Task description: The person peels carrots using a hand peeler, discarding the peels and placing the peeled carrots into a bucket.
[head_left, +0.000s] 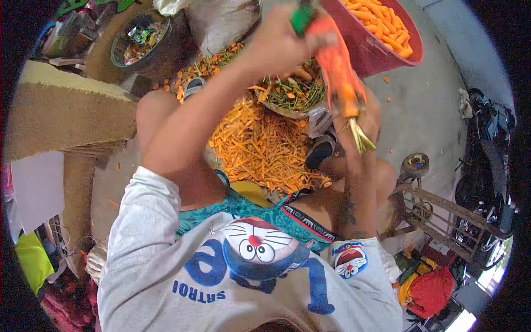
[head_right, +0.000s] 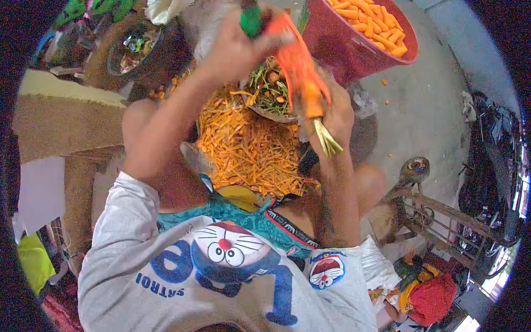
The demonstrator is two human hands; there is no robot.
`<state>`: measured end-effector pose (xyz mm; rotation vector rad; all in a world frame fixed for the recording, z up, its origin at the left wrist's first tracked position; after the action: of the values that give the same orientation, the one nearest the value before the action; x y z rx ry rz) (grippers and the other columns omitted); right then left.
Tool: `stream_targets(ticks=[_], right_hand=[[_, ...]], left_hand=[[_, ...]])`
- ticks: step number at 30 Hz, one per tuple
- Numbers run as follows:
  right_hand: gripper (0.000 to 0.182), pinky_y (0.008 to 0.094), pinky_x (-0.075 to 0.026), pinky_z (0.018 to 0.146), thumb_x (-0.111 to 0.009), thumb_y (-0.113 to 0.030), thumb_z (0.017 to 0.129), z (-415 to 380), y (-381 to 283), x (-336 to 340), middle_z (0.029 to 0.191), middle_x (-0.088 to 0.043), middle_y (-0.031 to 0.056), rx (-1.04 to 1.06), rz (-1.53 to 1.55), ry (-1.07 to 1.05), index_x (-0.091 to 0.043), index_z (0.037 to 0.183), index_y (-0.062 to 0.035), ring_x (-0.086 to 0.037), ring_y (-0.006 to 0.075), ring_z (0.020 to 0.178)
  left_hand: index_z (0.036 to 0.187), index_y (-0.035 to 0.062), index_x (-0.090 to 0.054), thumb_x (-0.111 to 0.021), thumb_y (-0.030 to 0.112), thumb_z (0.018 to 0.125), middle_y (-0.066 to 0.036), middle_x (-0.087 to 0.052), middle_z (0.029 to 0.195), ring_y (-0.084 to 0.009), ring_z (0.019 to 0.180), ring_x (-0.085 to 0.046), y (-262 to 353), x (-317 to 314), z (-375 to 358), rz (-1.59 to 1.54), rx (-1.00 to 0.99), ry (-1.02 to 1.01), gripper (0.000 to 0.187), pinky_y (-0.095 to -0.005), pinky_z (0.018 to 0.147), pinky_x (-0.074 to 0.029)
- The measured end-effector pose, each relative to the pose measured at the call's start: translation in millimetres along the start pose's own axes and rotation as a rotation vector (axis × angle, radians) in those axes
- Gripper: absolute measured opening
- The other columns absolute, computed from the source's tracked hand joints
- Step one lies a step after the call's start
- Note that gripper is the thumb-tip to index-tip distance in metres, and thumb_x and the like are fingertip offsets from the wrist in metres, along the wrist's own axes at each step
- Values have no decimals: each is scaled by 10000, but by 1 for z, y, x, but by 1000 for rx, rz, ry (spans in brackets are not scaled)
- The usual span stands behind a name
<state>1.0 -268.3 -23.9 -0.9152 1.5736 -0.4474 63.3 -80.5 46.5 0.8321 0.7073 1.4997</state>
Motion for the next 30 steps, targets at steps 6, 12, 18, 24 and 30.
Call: stream_targets(ticks=[6, 12, 18, 24, 30], right_hand=[[384, 335, -593, 809, -558, -212, 1051, 2, -3, -17, 1145, -686, 145, 5, 70, -334, -583, 1310, 70, -698, 209, 1010], [380, 305, -543, 668, -542, -258, 1058, -1, -5, -2, 1049, -696, 98, 99, -247, -69, -615, 1278, 44, -668, 170, 818], [413, 292, -556, 704, -532, -246, 1061, 9, 0, 17, 1064, -703, 114, 76, -143, -114, -600, 1312, 75, -686, 171, 844], [417, 298, -560, 648, -536, -266, 1063, -11, -6, -21, 1137, -689, 147, 115, -233, 9, -606, 1279, 84, -692, 185, 877], [428, 253, -446, 540, -535, -276, 1066, -10, -6, -26, 975, -629, 101, 10, -111, 29, -562, 1346, 47, -571, 137, 730]], left_hand=[[865, 36, -601, -687, 192, 1000, 0, -590, 687, -112, 580, -563, -14, 40, 3, 21, 359, 232, 224, -306, 525, -461], [933, 21, -635, -762, 270, 934, -4, -630, 758, -112, 678, -603, 6, 22, 0, 28, 246, 31, 280, -311, 578, -494], [910, 73, -687, -810, 272, 899, 47, -632, 726, -57, 635, -559, 1, 5, -19, 18, 236, 50, 235, -254, 548, -442], [916, 41, -626, -744, 216, 952, 28, -595, 740, -92, 651, -569, -1, 45, 9, -8, 62, 156, 214, -280, 574, -463], [994, 34, -686, -826, 264, 869, -20, -655, 764, -114, 673, -623, 10, 1, -23, 48, 177, -11, 297, -329, 582, -540]])
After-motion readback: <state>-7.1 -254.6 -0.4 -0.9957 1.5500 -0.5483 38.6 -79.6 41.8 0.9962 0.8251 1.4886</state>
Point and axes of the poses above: each hand's wrist, its own z-axis towards the middle knuckle, its own x-axis out of the back of the hand, y = z × x, the point moved 9 cm from there along z, towards the middle knuckle
